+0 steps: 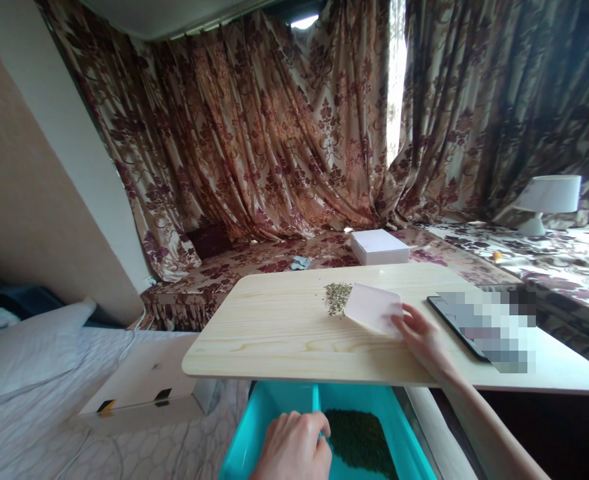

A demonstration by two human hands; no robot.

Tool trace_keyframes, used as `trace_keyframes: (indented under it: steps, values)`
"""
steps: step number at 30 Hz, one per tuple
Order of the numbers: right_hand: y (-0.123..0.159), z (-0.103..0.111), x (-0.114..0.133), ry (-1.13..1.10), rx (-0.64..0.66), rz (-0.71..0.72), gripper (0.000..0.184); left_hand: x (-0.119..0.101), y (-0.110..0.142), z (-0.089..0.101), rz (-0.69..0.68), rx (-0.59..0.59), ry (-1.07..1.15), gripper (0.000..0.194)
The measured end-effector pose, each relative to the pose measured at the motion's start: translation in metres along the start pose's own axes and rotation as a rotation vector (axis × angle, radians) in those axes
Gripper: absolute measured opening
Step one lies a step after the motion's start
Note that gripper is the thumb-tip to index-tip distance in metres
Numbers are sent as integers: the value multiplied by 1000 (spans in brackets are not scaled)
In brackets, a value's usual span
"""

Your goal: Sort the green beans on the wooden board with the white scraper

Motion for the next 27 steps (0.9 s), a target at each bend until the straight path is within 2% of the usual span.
trace_keyframes:
  steps: [6, 17, 27]
  values:
    - [-4, -1, -6, -7, 50, 59, 37, 1, -1, -2, -2, -8, -16, 41]
    - [-6, -9, -9, -56, 136, 66, 35, 5, -3, 0, 21, -10, -30, 41]
    - [2, -12, 3, -13, 222, 54, 38, 12, -3, 3, 19, -23, -13, 41]
Point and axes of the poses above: each hand's wrist, its own y-axis away from the middle knuckle, its own z-axis out of the back of the hand, x = y × z, the point moved 4 cm from there along -y, towards the middle knuckle, and after that the axes turned 13 degrees about -x, right-handed, at the moved point
